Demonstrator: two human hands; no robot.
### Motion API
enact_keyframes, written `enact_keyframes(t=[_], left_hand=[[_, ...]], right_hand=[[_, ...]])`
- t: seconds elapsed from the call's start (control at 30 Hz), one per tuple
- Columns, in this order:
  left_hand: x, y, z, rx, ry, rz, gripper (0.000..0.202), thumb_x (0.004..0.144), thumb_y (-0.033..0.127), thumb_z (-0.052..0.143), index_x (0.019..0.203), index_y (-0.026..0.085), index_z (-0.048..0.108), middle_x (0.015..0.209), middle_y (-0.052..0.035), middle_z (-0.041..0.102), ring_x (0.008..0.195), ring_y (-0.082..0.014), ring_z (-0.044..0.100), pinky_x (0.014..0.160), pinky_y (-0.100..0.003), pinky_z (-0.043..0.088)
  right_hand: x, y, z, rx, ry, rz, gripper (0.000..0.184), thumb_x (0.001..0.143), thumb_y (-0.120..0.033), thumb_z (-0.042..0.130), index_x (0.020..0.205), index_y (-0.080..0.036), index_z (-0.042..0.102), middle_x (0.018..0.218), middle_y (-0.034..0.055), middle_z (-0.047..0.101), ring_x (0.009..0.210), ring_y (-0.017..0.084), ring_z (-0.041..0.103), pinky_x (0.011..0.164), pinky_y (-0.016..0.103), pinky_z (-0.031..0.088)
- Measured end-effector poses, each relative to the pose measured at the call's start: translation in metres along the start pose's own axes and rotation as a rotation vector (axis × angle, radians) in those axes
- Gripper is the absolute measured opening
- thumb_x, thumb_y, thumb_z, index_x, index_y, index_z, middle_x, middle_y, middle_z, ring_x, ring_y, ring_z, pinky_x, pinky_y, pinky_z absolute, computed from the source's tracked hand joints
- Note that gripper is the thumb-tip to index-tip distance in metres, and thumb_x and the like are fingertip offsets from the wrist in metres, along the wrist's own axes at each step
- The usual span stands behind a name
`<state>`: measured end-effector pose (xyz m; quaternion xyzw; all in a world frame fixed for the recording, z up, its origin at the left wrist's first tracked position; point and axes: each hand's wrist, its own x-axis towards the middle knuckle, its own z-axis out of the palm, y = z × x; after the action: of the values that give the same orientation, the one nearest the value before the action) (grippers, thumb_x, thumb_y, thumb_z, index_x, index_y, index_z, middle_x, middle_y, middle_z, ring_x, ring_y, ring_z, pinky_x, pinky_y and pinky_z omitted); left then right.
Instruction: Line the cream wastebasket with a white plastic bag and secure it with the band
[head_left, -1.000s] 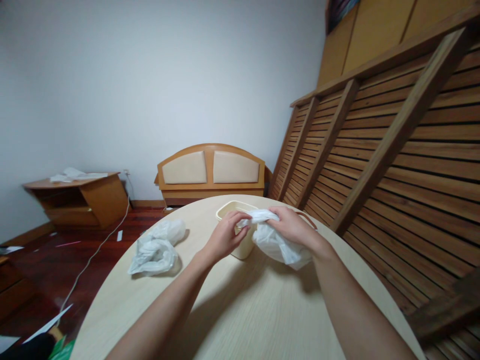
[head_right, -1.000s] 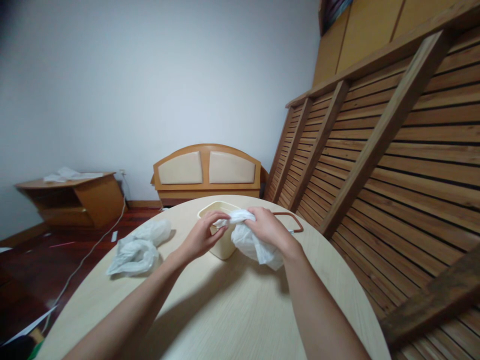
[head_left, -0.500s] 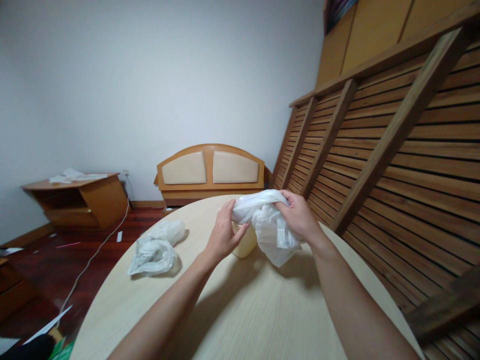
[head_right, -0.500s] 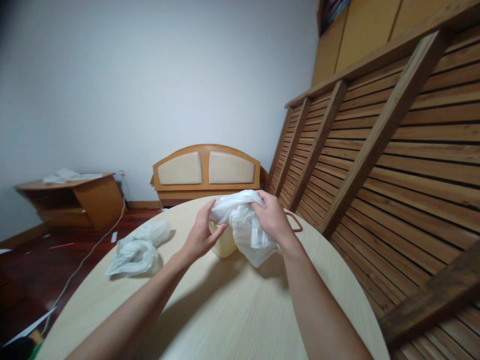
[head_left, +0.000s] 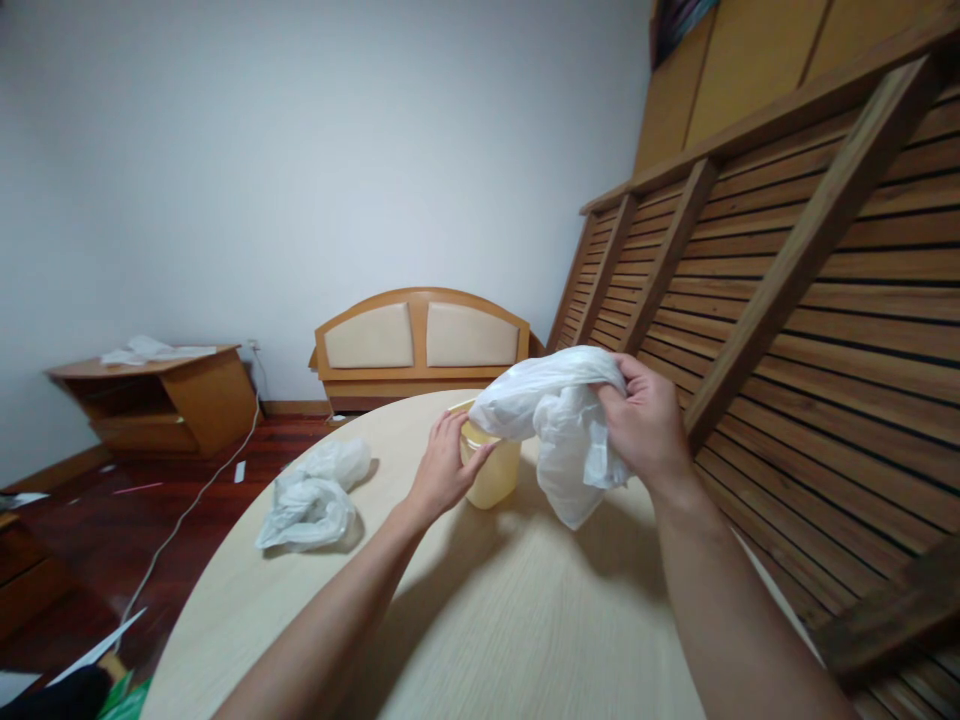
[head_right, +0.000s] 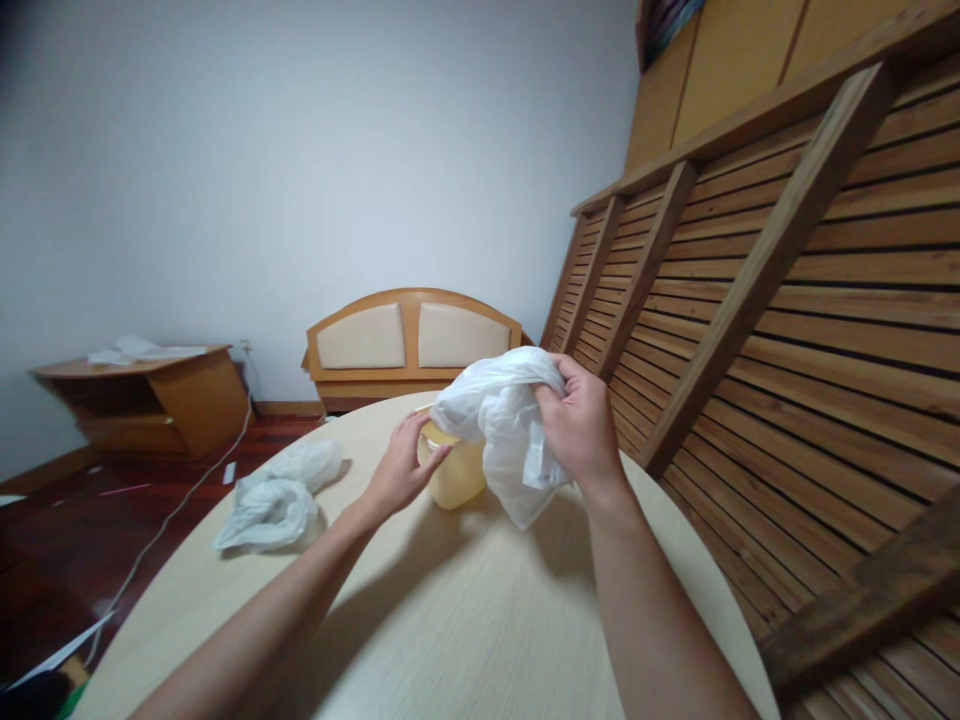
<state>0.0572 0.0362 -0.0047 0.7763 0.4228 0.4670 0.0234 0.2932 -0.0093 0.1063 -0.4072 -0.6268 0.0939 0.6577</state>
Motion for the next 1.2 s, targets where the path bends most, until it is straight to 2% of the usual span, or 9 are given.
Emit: enact_keyframes(t=[0.2,0.3,0.43,0.7,0.77,0.93,1.0,1.1,1.2], left_hand=[[0.000,-0.004,-0.005,-0.035,-0.075,-0.029,0.053,0.090,0.039,0.058,0.136,0.015,0.045,0.141,-0.0192,0.052,0.145,-0.0341,0.034,0.117,-0.058,0.030],[-0.001,-0.007,-0.003,-0.059,-0.101,-0.059,0.050,0.091,0.040,0.057,0.134,0.015,0.049,0.145,-0.0195,0.048,0.149,-0.0346,0.027,0.117,-0.060,0.029],[-0.002,-0.009,0.001,-0.040,-0.116,-0.084,0.036,0.095,0.039,0.053,0.124,0.019,0.061,0.155,-0.0166,0.034,0.152,-0.0358,0.016,0.117,-0.063,0.025],[-0.001,-0.014,0.007,0.006,-0.050,-0.136,0.040,0.095,0.040,0.055,0.130,0.023,0.063,0.148,-0.0160,0.040,0.145,-0.0330,0.033,0.117,-0.057,0.030],[0.000,-0.011,0.006,-0.003,-0.041,-0.154,0.040,0.094,0.038,0.057,0.130,0.020,0.063,0.148,-0.0177,0.040,0.144,-0.0337,0.034,0.117,-0.056,0.030],[0.006,0.018,-0.014,-0.213,0.028,-0.151,0.041,0.093,0.044,0.058,0.124,0.019,0.063,0.142,-0.0167,0.050,0.137,-0.0317,0.043,0.115,-0.054,0.033],[0.006,0.033,-0.026,-0.483,-0.170,-0.151,0.051,0.094,0.051,0.054,0.134,0.020,0.054,0.140,-0.0166,0.054,0.129,-0.0301,0.052,0.109,-0.052,0.041],[0.003,0.050,-0.038,-0.668,-0.512,-0.093,0.087,0.084,0.054,0.069,0.153,0.023,0.026,0.151,-0.0176,0.043,0.139,-0.0320,0.043,0.114,-0.054,0.034],[-0.001,0.056,-0.038,-0.660,-0.618,-0.076,0.111,0.070,0.045,0.084,0.156,0.022,0.017,0.160,-0.0175,0.028,0.145,-0.0349,0.032,0.120,-0.053,0.025]], right_hand=[[0.001,-0.005,-0.010,-0.008,0.074,-0.042,0.020,0.079,-0.024,0.063,0.096,-0.019,0.072,0.083,0.0020,0.073,0.077,0.020,0.068,0.070,0.028,0.053],[0.000,-0.010,-0.012,-0.015,0.025,-0.041,0.019,0.079,-0.023,0.062,0.095,-0.019,0.073,0.082,0.0020,0.073,0.075,0.019,0.068,0.067,0.027,0.053],[-0.002,-0.016,-0.016,-0.046,-0.024,-0.044,0.019,0.077,-0.021,0.061,0.093,-0.020,0.073,0.080,0.0018,0.074,0.073,0.019,0.067,0.064,0.027,0.053],[-0.003,-0.032,-0.023,-0.013,0.024,-0.039,0.015,0.075,-0.023,0.066,0.087,-0.023,0.073,0.078,0.0025,0.073,0.070,0.020,0.066,0.061,0.029,0.052],[-0.005,-0.039,-0.024,0.001,-0.064,0.006,0.016,0.076,-0.026,0.066,0.089,-0.022,0.073,0.079,0.0025,0.073,0.069,0.020,0.066,0.060,0.028,0.052],[-0.010,-0.042,-0.022,-0.124,-0.514,0.135,0.018,0.079,-0.027,0.060,0.088,-0.018,0.073,0.078,0.0018,0.073,0.070,0.019,0.066,0.059,0.024,0.050],[-0.012,-0.038,-0.018,-0.196,-0.657,0.135,0.019,0.079,-0.024,0.056,0.086,-0.018,0.072,0.079,0.0013,0.073,0.067,0.017,0.065,0.058,0.023,0.048],[-0.016,-0.032,-0.008,-0.280,-0.751,0.134,0.022,0.076,-0.019,0.052,0.086,-0.017,0.072,0.079,0.0010,0.073,0.063,0.015,0.061,0.054,0.021,0.043],[-0.019,-0.031,-0.001,-0.300,-0.769,0.125,0.025,0.073,-0.017,0.050,0.088,-0.016,0.070,0.079,0.0017,0.072,0.066,0.015,0.062,0.056,0.021,0.042]])
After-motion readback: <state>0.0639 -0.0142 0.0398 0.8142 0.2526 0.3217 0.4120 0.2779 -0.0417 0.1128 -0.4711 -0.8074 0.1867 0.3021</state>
